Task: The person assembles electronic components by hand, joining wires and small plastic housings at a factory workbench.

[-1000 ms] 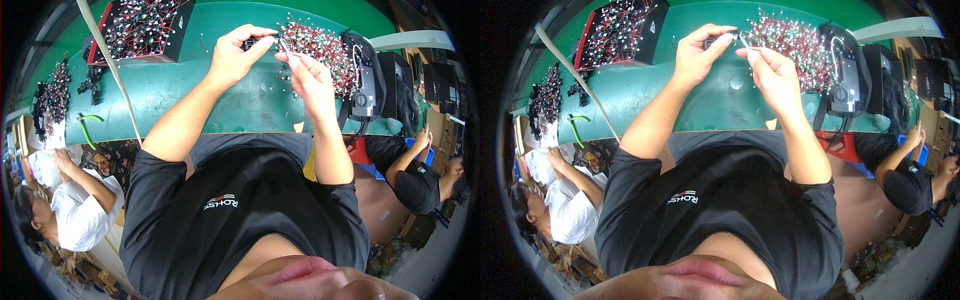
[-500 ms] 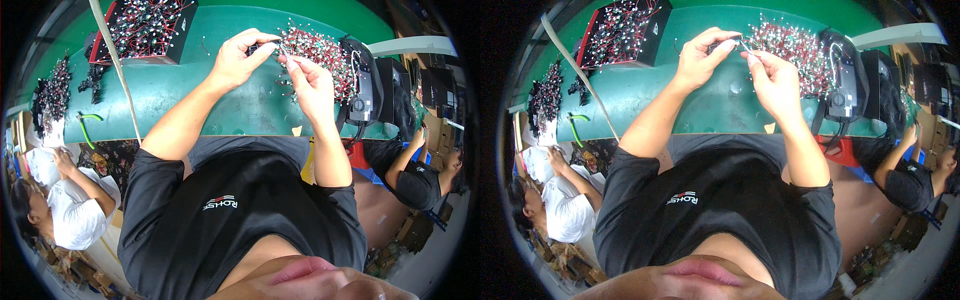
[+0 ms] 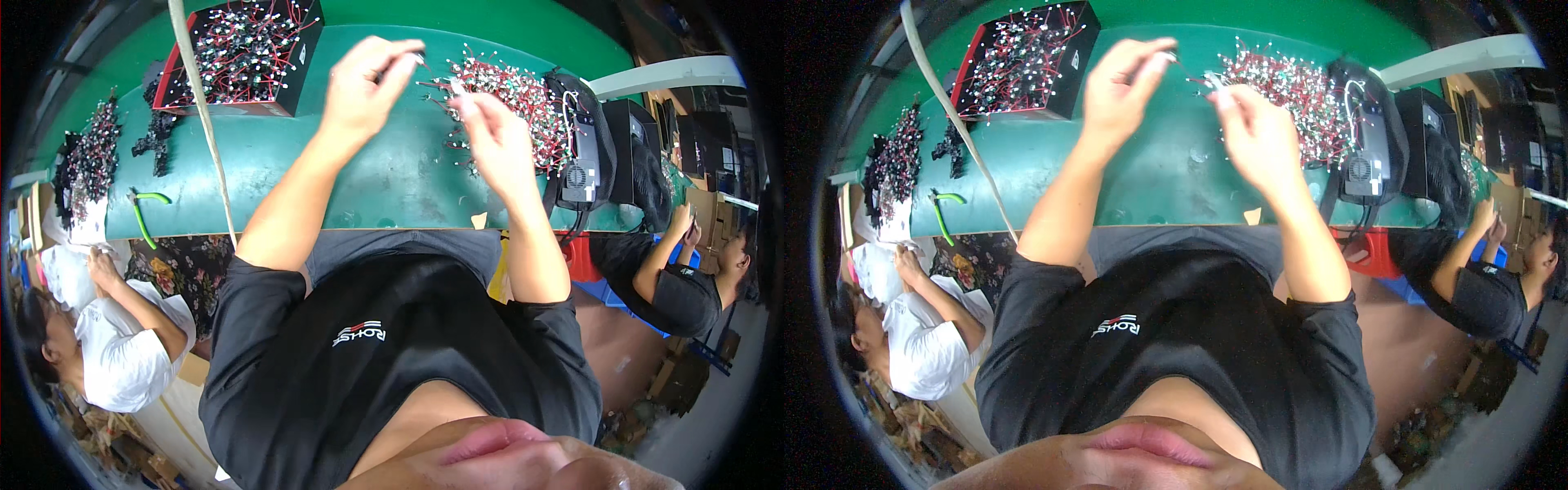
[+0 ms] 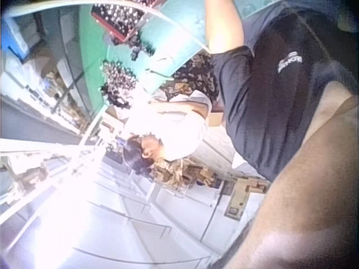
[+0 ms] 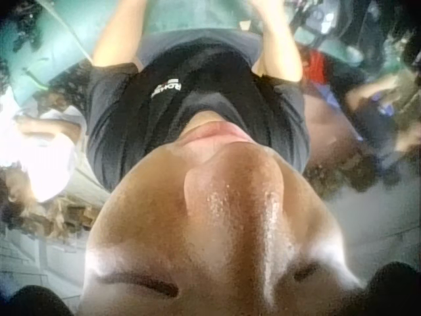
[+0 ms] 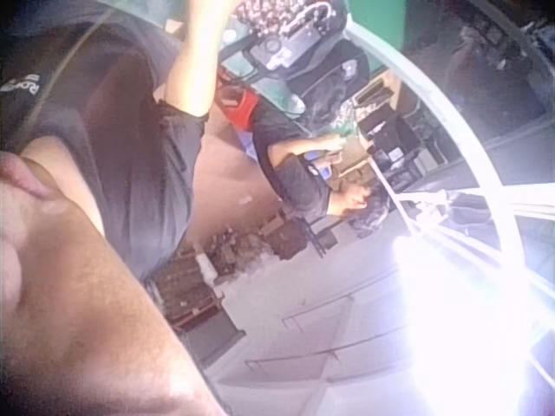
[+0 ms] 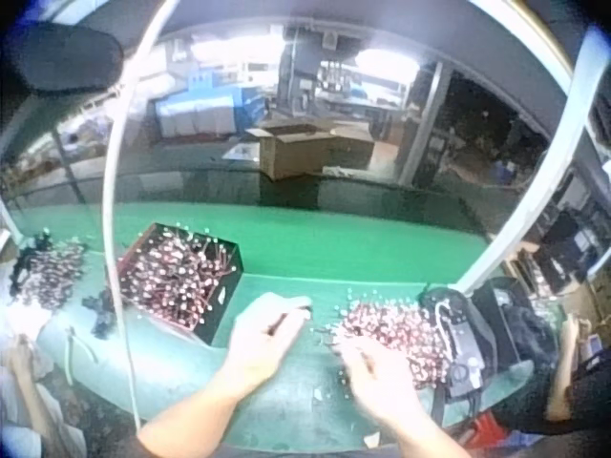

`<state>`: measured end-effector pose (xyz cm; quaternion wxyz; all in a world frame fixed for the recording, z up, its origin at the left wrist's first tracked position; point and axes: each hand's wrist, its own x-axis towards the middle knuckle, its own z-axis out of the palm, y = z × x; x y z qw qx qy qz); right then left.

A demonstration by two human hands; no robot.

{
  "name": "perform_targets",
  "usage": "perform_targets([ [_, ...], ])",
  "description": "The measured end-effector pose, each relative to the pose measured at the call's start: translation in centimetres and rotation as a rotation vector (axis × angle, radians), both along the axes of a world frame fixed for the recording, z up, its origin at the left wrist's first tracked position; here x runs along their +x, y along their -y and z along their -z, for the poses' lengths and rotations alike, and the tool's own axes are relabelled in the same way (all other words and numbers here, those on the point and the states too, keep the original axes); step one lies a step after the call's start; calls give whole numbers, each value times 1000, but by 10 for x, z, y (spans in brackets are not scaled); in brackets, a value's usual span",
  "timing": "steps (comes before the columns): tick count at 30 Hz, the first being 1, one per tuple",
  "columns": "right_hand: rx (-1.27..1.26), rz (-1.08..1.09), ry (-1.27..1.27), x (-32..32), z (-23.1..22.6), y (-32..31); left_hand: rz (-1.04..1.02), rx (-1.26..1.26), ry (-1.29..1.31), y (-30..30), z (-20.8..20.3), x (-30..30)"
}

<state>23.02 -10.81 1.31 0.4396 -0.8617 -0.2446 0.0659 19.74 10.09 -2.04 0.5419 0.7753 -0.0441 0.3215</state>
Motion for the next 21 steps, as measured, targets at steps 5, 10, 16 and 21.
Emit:
perform_targets([
  [5, -102, 83, 265, 13, 2, 25, -689, 322, 112, -59, -74, -35],
  [10, -333, -178, 585, 20, 4, -10, -962, 560, 54, -121, -60, -49],
  [16, -581, -189, 644, 39, 28, -38, -657, 151, 297, -75, -60, -32],
  [21, -119, -366, 490, 52, 8, -45, 399, -613, 102, -44, -40, -23],
])
